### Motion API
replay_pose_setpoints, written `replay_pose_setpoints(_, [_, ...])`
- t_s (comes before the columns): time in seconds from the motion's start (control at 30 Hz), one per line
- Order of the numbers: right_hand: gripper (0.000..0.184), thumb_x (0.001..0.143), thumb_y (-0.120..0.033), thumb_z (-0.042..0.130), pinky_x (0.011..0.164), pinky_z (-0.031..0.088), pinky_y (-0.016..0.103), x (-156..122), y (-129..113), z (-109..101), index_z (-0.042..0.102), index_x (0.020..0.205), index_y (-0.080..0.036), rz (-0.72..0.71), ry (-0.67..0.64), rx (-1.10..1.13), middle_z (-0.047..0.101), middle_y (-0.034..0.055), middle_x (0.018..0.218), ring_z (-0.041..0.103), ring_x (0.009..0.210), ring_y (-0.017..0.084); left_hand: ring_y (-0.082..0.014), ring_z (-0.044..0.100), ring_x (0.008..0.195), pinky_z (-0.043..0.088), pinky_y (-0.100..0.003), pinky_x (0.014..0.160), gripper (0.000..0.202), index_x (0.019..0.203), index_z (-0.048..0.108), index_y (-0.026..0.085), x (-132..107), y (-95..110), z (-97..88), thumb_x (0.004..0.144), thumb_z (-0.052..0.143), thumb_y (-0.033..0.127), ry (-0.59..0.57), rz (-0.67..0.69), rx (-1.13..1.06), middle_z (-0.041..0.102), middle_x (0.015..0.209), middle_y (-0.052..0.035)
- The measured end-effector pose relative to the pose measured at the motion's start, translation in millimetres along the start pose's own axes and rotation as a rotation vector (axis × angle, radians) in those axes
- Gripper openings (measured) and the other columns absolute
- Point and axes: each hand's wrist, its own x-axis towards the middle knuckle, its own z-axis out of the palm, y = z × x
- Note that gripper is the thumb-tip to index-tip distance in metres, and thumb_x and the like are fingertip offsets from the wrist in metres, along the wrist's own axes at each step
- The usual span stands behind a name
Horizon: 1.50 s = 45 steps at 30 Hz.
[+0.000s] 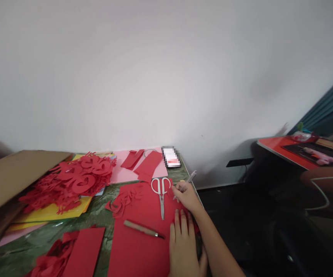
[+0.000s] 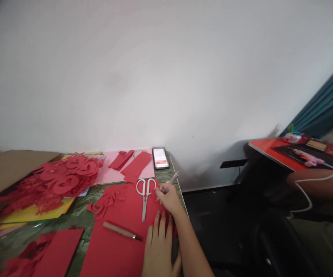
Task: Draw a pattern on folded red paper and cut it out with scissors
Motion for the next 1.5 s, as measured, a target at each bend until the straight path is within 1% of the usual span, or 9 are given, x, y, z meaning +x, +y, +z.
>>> replay_pose_setpoints(0.23, [0.036, 0.071, -0.041, 0.054, 0.033, 0.031, 0.019, -0.2, 1.1, 0.3, 0.035, 0.047, -0.022, 0.003, -0.011, 0.010, 0.041, -0.0075, 0.031, 0.041, 0.029, 0.008, -0.0313, 0.013, 0.130, 0.021, -0.047, 0.101, 0.063, 0.135, 0.021, 0.016, -0.5, 0.7, -0.9, 0.076, 0.038, 0.029, -0.011, 0.008, -0.038, 0.023, 0.142, -0.0066])
replay_pose_setpoints(0.43, [0.035, 0.070, -0.038, 0.054, 0.033, 0.029, 0.019, 0.1, 2.4, -0.3, 0.034, 0.046, -0.022, 0.006, -0.012, 0.014, 0.040, -0.0082, 0.031, 0.039, 0.028, 0.007, -0.0301, 0.012, 0.130, 0.020, -0.046, 0.102, 0.060, 0.134, 0.024, 0.017, -1.1, 2.9, -4.9, 0.077, 0.036, 0.032, -0.019, -0.004, -0.047, 0.023, 0.142, -0.0045])
replay_pose_setpoints(0.57, [0.032, 0.072, -0.035, 0.053, 0.034, 0.029, 0.019, 0.3, 3.2, 0.2, 0.037, 0.048, -0.022, 0.005, -0.022, 0.014, 0.043, -0.0072, 0.032, 0.041, 0.030, 0.008, -0.0294, 0.011, 0.130, 0.019, -0.046, 0.103, 0.060, 0.135, 0.024, 0.016, -1.2, 3.3, -6.6, 0.078, 0.034, 0.034, -0.045, -0.009, -0.056, 0.022, 0.142, -0.0054])
replay_pose_setpoints(0.77, [0.034, 0.070, -0.030, 0.053, 0.034, 0.026, 0.019, 0.2, 3.5, -0.4, 0.033, 0.045, -0.022, 0.000, -0.016, 0.013, 0.036, -0.0090, 0.032, 0.035, 0.029, 0.006, -0.0308, 0.012, 0.130, 0.019, -0.047, 0.103, 0.062, 0.134, 0.026, 0.014, -0.4, 5.3, -5.3, 0.077, 0.036, 0.035, -0.035, -0.033, -0.031, 0.024, 0.141, -0.0082])
replay_pose_setpoints(0.97, [0.031, 0.072, -0.030, 0.052, 0.036, 0.028, 0.019, 0.0, 2.8, -0.2, 0.036, 0.047, -0.021, 0.005, -0.024, 0.014, 0.041, -0.0075, 0.033, 0.038, 0.030, 0.007, -0.0309, 0.010, 0.130, 0.017, -0.048, 0.103, 0.065, 0.134, 0.024, 0.014, 0.8, 5.8, -4.7, 0.074, 0.039, 0.033, -0.058, -0.041, -0.037, 0.019, 0.143, -0.0089])
replay_pose_setpoints(1.13, [0.034, 0.068, -0.028, 0.055, 0.035, 0.024, 0.019, 1.8, 6.5, -1.2, 0.032, 0.044, -0.022, 0.002, -0.016, 0.013, 0.035, -0.0091, 0.032, 0.034, 0.030, 0.006, -0.0293, 0.008, 0.131, 0.016, -0.047, 0.104, 0.063, 0.135, 0.023, 0.015, 0.9, 5.1, -5.7, 0.076, 0.036, 0.034, -0.061, -0.033, -0.056, 0.021, 0.142, -0.0067])
replay_pose_setpoints(1.27, [0.032, 0.070, -0.032, 0.054, 0.034, 0.026, 0.019, 1.3, 4.8, -1.1, 0.034, 0.046, -0.022, 0.013, -0.008, 0.025, 0.038, -0.0086, 0.032, 0.037, 0.029, 0.007, -0.0299, 0.007, 0.131, 0.016, -0.048, 0.104, 0.066, 0.135, 0.021, 0.015, 1.9, 4.7, -2.4, 0.074, 0.038, 0.033, -0.052, -0.031, -0.037, 0.019, 0.143, -0.0052])
replay_pose_setpoints(1.37, [0.033, 0.070, -0.035, 0.055, 0.033, 0.027, 0.019, 0.1, 2.3, -0.5, 0.037, 0.046, -0.021, 0.013, -0.014, 0.039, 0.041, -0.0077, 0.032, 0.038, 0.029, 0.007, -0.0309, 0.008, 0.131, 0.016, -0.049, 0.104, 0.067, 0.135, 0.020, 0.015, 3.0, 3.9, 1.1, 0.073, 0.039, 0.033, -0.061, -0.042, -0.026, 0.020, 0.143, -0.0064])
replay_pose_setpoints(1.5, [0.038, 0.066, -0.037, 0.059, 0.032, 0.025, 0.019, 0.0, 2.9, 0.1, 0.034, 0.042, -0.021, 0.006, 0.006, 0.067, 0.037, -0.0086, 0.031, 0.035, 0.028, 0.006, -0.0309, 0.007, 0.131, 0.015, -0.049, 0.104, 0.068, 0.136, 0.019, 0.016, 3.4, 3.4, 2.5, 0.074, 0.039, 0.034, -0.056, -0.027, -0.033, 0.020, 0.143, -0.0051])
